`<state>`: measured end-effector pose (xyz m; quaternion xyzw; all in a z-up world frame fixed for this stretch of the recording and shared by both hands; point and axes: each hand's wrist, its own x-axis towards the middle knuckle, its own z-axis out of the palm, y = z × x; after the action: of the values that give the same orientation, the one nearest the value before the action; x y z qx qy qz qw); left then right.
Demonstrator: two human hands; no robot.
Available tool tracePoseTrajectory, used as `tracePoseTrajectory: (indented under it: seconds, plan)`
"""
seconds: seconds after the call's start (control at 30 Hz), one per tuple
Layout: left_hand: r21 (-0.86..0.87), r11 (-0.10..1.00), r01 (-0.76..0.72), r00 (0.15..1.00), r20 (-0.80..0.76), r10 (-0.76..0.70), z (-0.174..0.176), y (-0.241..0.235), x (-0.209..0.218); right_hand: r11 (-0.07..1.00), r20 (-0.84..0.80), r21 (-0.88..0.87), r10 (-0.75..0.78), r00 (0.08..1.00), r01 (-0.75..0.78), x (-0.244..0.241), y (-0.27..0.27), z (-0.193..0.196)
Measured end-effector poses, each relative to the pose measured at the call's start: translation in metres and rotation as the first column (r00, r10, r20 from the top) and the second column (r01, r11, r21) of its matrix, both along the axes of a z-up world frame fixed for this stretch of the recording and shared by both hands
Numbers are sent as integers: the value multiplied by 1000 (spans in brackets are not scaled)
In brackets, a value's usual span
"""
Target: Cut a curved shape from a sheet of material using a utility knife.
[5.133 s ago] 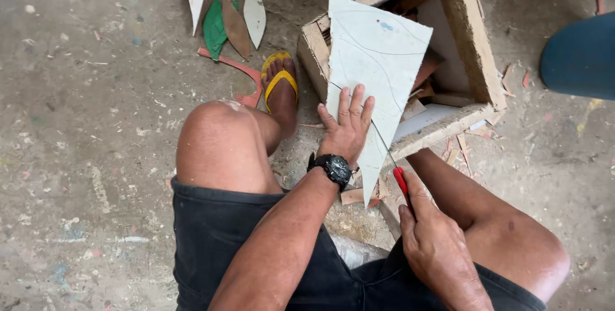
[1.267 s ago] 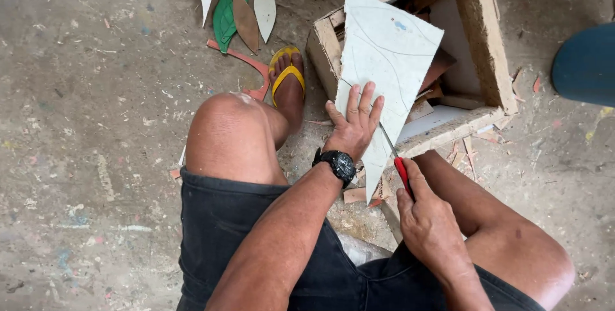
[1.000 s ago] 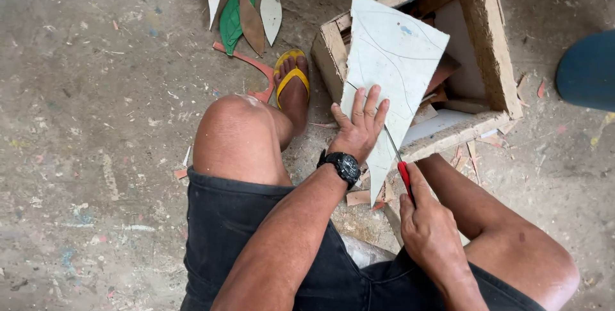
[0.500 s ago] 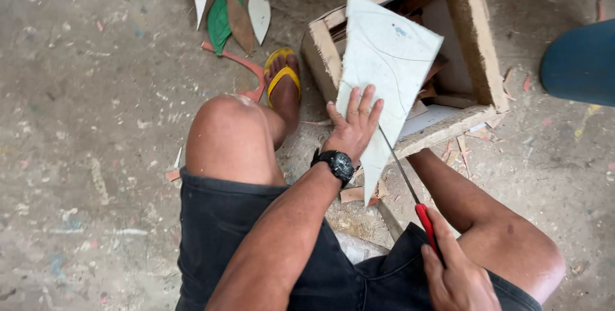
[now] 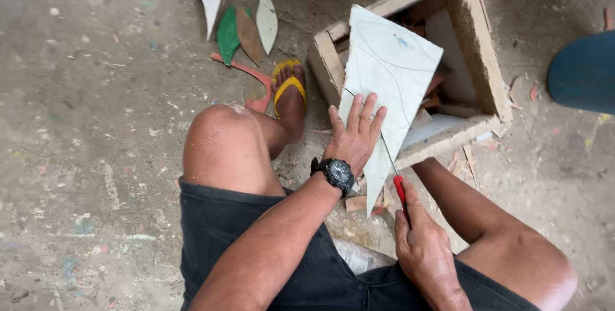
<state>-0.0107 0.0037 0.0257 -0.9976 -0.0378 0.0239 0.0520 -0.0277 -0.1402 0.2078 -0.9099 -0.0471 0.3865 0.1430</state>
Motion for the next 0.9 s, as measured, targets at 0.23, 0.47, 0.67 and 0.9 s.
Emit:
tracePoseTrajectory:
  seconds: [0.23,0.47,0.67,0.9]
  plan:
    - [-42,996,-82,992,-96,77,27,12,3,990,176,99,83,981,-102,-7,0,-10]
    - [-93,984,-155,947,-297,121,33,24,9,998,12,-33,60,998,-60,19,29,-12]
    - [-375,891,-254,942,-306,139,54,35,28,999,-15,-23,43,999,-44,23,33,-7]
    - [-475,833,-285,704,-693,-154,59,52,62,1000,-38,-9,30,999,-30,28,15,-25]
